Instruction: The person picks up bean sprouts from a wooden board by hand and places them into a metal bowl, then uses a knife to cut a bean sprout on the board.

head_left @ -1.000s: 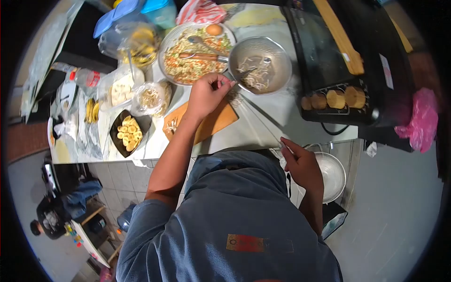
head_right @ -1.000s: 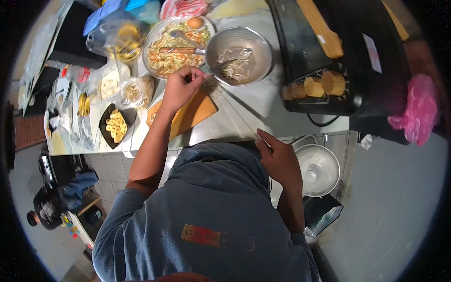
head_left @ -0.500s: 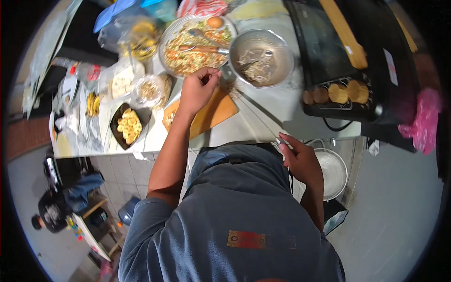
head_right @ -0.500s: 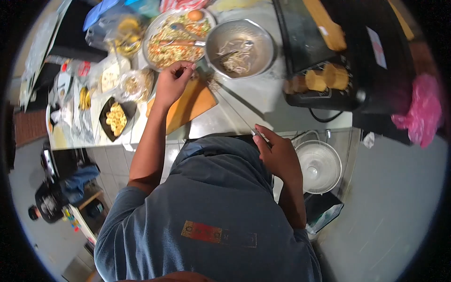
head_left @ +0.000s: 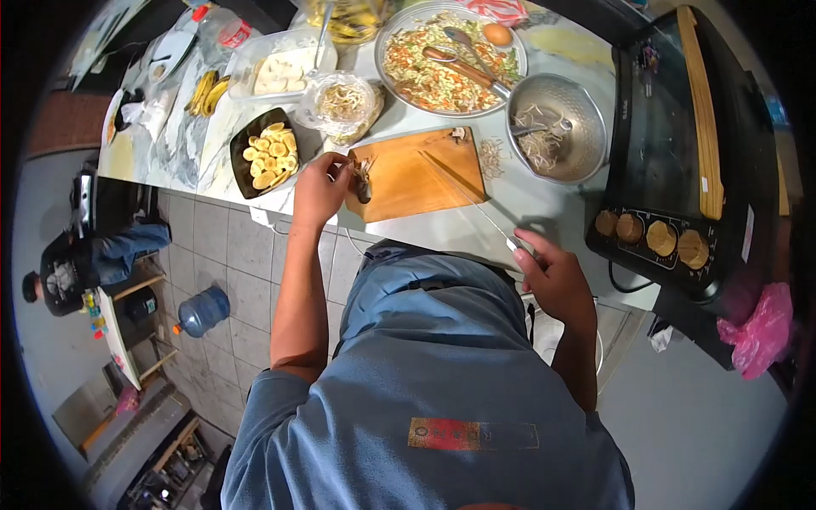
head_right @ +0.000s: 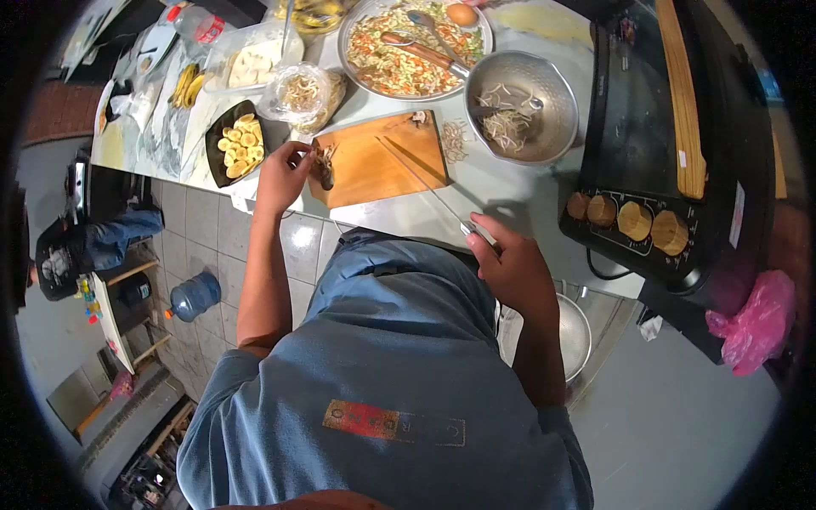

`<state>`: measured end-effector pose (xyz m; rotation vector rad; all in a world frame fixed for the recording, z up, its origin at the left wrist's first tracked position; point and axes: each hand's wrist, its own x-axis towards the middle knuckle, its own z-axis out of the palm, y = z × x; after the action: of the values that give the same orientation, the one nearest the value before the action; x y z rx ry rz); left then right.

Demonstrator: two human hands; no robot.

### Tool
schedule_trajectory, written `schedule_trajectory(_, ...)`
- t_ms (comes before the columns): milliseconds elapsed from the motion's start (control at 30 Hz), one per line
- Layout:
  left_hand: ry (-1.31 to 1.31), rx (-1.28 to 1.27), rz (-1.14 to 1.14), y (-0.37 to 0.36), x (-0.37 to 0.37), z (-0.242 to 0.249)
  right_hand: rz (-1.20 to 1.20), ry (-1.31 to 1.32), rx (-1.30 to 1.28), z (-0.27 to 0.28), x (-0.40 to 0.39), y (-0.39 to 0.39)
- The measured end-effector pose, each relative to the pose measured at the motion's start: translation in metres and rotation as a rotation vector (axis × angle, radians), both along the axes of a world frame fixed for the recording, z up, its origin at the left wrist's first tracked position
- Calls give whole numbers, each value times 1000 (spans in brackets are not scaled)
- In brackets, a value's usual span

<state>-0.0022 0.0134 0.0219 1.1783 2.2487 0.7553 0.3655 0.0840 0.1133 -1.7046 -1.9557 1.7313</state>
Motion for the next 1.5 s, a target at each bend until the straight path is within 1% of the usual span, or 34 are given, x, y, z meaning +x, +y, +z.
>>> schedule_trajectory(167,4,33,52,-6,-1,-15,59,-8,54,0,-4,5)
schedule_trajectory(267,12,93,45,-2,-1,-21,67,-33,59,3,-5,8)
schedule_trajectory(333,27,-18,142,4,3,-19,66,-55,48,3,-3,7)
schedule_trajectory(567,32,-100,154,14,2,-20,47,-16,59,-1,0,5)
schedule_trajectory(633,12,-28,138,14,2,-18,43,-24,52,-2,2,4)
schedule_trajectory(667,13,-31,133,13,2,-19,38,-13,48,-5,3,4)
schedule_trajectory(733,-18,100,134,11,2,-21,28,-2,41,-7,5,3)
schedule_trajectory(867,-7,163,127,12,3,-16,21,-8,35,-11,7,1)
schedule_trajectory(933,-163,61,157,12,4,-8,12,9,38,-12,6,0)
schedule_trajectory(1067,-192,67,173,12,3,-13,11,13,37,-5,2,1)
schedule_trajectory(1133,-96,126,107,11,-1,-19,10,8,27,-4,2,1)
schedule_trajectory(1167,-95,127,108,10,-5,-21,15,1,25,-5,2,1)
schedule_trajectory(1233,67,211,-98,9,-9,-18,23,-5,24,-7,3,1)
schedule_trajectory(1267,69,212,-98,10,-8,-13,28,-1,39,-9,4,1)
schedule_trajectory(1333,93,39,-120,12,-4,-3,34,3,53,-13,5,-1)
schedule_trajectory(1367,94,40,-120,11,-6,-6,25,12,53,-14,5,-2)
schedule_trajectory(1433,110,142,-204,10,-12,-15,15,20,53,-15,5,-3)
schedule_trajectory(1500,129,138,-223,11,-16,-18,29,17,43,-14,4,-3)
